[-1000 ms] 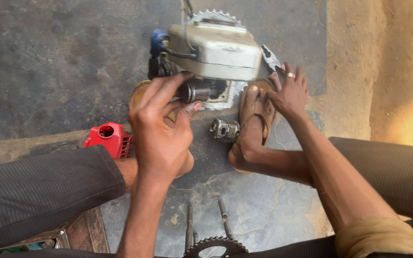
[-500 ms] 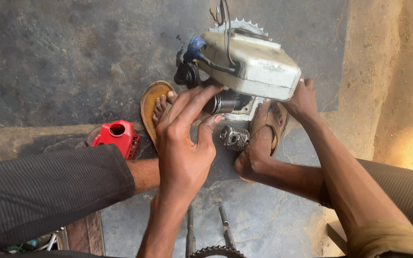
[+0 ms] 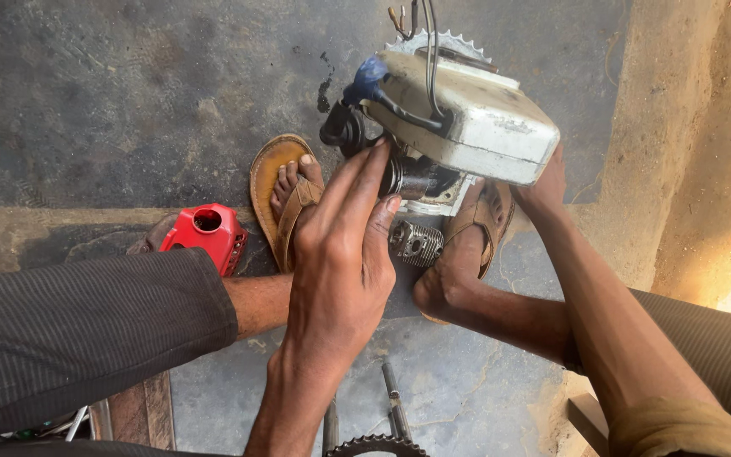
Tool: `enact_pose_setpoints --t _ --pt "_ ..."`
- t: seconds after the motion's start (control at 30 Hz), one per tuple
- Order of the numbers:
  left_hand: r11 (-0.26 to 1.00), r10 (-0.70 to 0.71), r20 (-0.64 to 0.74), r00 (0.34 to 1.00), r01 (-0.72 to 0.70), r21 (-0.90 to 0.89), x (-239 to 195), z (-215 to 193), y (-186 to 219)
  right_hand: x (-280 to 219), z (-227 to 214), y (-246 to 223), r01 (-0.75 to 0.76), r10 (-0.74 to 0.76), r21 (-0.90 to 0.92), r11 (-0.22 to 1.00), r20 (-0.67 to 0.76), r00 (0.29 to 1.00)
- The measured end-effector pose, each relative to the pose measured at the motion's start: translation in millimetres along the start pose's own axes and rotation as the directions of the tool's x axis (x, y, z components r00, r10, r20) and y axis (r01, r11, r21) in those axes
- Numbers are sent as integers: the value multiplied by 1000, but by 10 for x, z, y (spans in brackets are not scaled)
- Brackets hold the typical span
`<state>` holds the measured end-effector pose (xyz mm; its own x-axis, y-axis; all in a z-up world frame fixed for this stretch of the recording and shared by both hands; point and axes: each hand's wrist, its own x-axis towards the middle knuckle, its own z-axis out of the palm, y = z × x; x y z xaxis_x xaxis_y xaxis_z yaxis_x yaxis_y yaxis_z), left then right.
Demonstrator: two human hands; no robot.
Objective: The person disassembles a small engine by removing the cylinder head and inspecting the piston by hand and with pliers while an assistant helps.
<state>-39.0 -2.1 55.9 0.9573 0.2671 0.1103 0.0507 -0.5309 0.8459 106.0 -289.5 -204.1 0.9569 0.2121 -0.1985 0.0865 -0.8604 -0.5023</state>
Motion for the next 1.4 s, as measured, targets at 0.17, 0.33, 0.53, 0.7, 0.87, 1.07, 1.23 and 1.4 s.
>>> enact_pose_setpoints --t 0.17,0.33,0.53,0.7,0.87,1.07,1.23,1.4 --pt "994 1 9 1000 -2 106 -15 -3 33 7 -5 -28 -14 14 24 1000 -13 1000" --pt "980 -25 57 998 13 197 70 -65 133 9 -6 -12 31 -30 43 999 -29 999" --pt "983 3 60 998 -14 183 122 -112 255 31 12 0 8 -5 -82 997 37 999" --pt "975 -14 30 999 6 222 118 -15 213 61 14 -52 -96 99 -48 994 60 993" --pt "972 10 1 1000 -10 236 104 4 208 66 10 -60 -99 104 -70 993 84 991" --pt "980 -2 2 1000 2 198 112 -14 219 57 52 -12 -73 78 -77 994 62 995" --pt "972 28 -17 999 -23 235 105 -28 213 45 47 10 -46 53 -82 996 85 995" --pt "970 -14 -54 998 27 243 94 42 248 24 56 22 -49 49 55 997 -6 999"
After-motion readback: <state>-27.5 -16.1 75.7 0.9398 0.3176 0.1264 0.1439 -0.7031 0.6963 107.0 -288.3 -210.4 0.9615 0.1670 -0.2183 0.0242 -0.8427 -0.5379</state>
